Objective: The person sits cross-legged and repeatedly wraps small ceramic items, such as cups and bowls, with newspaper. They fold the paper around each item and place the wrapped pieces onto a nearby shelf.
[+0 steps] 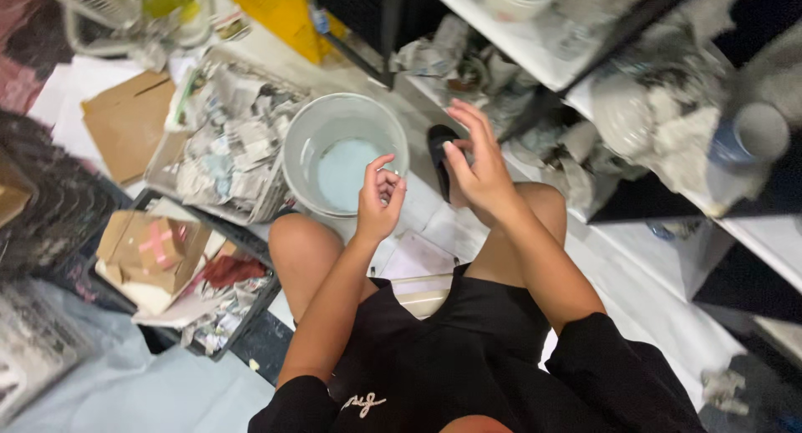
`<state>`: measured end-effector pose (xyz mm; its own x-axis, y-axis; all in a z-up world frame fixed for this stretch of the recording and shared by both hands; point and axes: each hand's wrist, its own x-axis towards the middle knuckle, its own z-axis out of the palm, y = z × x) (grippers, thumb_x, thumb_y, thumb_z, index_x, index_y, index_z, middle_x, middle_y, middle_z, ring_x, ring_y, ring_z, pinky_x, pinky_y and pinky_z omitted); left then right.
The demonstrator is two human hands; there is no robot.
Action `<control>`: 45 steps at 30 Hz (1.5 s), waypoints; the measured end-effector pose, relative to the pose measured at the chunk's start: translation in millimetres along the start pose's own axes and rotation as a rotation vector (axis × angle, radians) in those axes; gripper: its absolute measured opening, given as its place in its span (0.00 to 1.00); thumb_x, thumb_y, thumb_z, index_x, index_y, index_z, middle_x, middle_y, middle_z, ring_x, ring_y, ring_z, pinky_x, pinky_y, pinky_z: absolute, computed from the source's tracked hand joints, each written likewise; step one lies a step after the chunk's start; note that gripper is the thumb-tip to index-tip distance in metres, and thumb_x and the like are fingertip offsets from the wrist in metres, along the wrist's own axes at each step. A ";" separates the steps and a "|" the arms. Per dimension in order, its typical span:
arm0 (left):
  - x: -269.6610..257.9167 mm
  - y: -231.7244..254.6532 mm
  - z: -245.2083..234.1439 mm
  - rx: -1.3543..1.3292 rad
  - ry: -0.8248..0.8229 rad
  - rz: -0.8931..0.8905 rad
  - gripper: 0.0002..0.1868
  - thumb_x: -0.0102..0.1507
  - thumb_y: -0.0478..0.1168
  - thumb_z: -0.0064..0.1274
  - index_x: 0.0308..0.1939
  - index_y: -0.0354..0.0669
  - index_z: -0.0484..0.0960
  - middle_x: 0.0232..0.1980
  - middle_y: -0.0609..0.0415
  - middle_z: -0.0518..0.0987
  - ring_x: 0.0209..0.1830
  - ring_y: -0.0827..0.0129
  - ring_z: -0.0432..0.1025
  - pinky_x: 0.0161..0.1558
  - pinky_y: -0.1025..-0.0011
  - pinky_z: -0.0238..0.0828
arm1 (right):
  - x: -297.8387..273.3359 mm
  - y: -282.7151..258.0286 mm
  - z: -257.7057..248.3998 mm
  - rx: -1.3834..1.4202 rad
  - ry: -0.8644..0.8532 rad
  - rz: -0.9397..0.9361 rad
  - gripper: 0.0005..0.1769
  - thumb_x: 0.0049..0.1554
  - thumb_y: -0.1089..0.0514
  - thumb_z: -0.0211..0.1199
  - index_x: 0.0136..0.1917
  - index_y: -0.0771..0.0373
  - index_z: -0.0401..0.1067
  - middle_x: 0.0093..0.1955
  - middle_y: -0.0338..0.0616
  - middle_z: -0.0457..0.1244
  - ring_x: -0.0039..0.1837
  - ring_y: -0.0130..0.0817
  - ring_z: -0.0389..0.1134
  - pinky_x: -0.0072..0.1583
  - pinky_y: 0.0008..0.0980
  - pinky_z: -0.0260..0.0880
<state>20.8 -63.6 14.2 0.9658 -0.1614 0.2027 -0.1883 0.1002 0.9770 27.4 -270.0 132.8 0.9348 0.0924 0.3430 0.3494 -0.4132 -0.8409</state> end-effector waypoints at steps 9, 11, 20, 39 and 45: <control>-6.4 -5.8 28.3 0.069 -0.118 0.020 0.24 0.69 0.28 0.51 0.68 0.37 0.65 0.37 0.59 0.74 0.31 0.82 0.67 0.35 0.82 0.65 | -66.9 1.8 -108.3 -0.307 0.381 -0.064 0.21 0.63 0.67 0.63 0.69 0.63 0.69 0.76 0.50 0.58 0.75 0.43 0.63 0.66 0.36 0.69; -10.0 -7.6 33.6 0.084 -0.131 0.018 0.24 0.68 0.28 0.51 0.68 0.37 0.66 0.37 0.59 0.74 0.31 0.82 0.66 0.35 0.82 0.64 | -81.5 4.0 -129.5 -0.367 0.469 -0.061 0.20 0.62 0.66 0.66 0.68 0.62 0.71 0.75 0.48 0.60 0.73 0.42 0.64 0.66 0.36 0.69; -22.8 -10.2 50.6 0.192 -0.316 -0.006 0.28 0.66 0.30 0.54 0.69 0.37 0.64 0.38 0.58 0.75 0.30 0.81 0.67 0.33 0.81 0.64 | -85.9 26.0 -195.5 -0.847 0.558 -0.016 0.55 0.40 0.46 0.91 0.73 0.59 0.66 0.78 0.54 0.53 0.79 0.58 0.51 0.76 0.56 0.48; -25.1 0.1 66.2 0.529 -0.392 0.149 0.29 0.61 0.31 0.60 0.66 0.38 0.70 0.47 0.53 0.80 0.29 0.72 0.71 0.27 0.75 0.69 | -72.8 46.5 -198.1 -0.860 0.546 -0.176 0.44 0.45 0.53 0.86 0.68 0.60 0.66 0.69 0.47 0.57 0.72 0.56 0.55 0.74 0.52 0.57; -23.2 -0.4 66.1 0.513 -0.405 0.116 0.29 0.61 0.31 0.59 0.66 0.38 0.69 0.46 0.54 0.80 0.28 0.73 0.72 0.26 0.75 0.69 | -80.3 34.0 -192.3 -0.846 0.520 -0.152 0.42 0.43 0.53 0.84 0.66 0.62 0.68 0.67 0.48 0.58 0.72 0.56 0.55 0.74 0.52 0.59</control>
<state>-13.3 -124.8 13.4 0.8096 -0.5442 0.2198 -0.4448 -0.3245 0.8348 -48.1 -465.7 157.2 0.6696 -0.1259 0.7319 0.1136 -0.9566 -0.2685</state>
